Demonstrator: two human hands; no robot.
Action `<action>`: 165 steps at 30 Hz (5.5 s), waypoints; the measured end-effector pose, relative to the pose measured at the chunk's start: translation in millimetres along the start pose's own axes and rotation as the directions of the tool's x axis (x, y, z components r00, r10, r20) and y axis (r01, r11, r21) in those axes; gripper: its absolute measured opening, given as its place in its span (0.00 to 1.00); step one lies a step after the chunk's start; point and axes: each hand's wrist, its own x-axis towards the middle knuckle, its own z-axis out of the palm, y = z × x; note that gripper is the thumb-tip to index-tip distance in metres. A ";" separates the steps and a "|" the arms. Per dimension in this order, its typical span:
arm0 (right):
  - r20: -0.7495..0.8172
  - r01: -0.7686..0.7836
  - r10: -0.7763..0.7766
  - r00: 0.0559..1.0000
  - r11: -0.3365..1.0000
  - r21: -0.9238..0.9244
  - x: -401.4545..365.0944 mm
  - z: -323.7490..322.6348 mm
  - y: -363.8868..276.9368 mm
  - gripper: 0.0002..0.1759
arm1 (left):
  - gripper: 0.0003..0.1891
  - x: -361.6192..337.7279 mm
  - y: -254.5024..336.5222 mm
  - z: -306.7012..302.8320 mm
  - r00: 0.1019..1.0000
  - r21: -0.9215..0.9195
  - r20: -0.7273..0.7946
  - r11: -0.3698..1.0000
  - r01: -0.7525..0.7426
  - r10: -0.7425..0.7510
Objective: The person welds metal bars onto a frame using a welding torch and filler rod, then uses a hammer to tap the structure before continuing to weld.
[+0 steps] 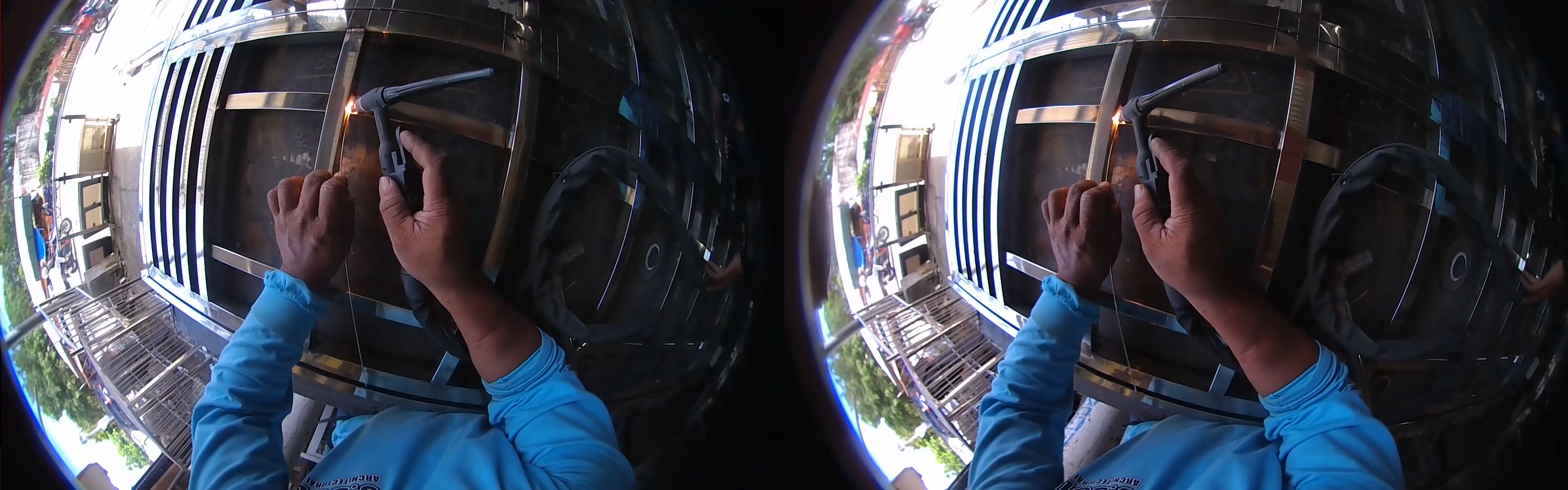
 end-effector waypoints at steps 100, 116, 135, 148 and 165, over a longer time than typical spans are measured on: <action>-0.074 -0.295 0.287 0.955 0.940 -0.170 -278.3 0.6 -89.1 0.31 | 0.23 -252.9 -5.0 -131.6 0.989 -0.474 -0.087 0.869 -0.143 0.116; -0.149 -0.155 0.137 0.979 0.981 -0.114 -245.4 40.7 -76.3 0.31 | 0.29 -221.0 9.2 -94.9 0.999 -0.244 0.013 0.969 -0.039 0.043; -0.164 -0.077 0.052 0.985 0.985 -0.152 -227.3 68.9 -62.6 0.29 | 0.27 -217.4 12.8 -93.0 0.999 -0.139 0.037 0.990 -0.019 0.024; -0.176 -0.057 0.025 0.984 0.982 -0.179 -226.2 70.8 -61.9 0.28 | 0.27 -217.0 11.9 -94.7 0.999 -0.128 0.026 0.991 -0.042 0.046; -0.162 -0.091 0.070 0.984 0.988 -0.126 -224.8 69.6 -63.2 0.27 | 0.26 -217.0 13.3 -94.9 0.998 -0.098 0.039 0.994 -0.045 0.049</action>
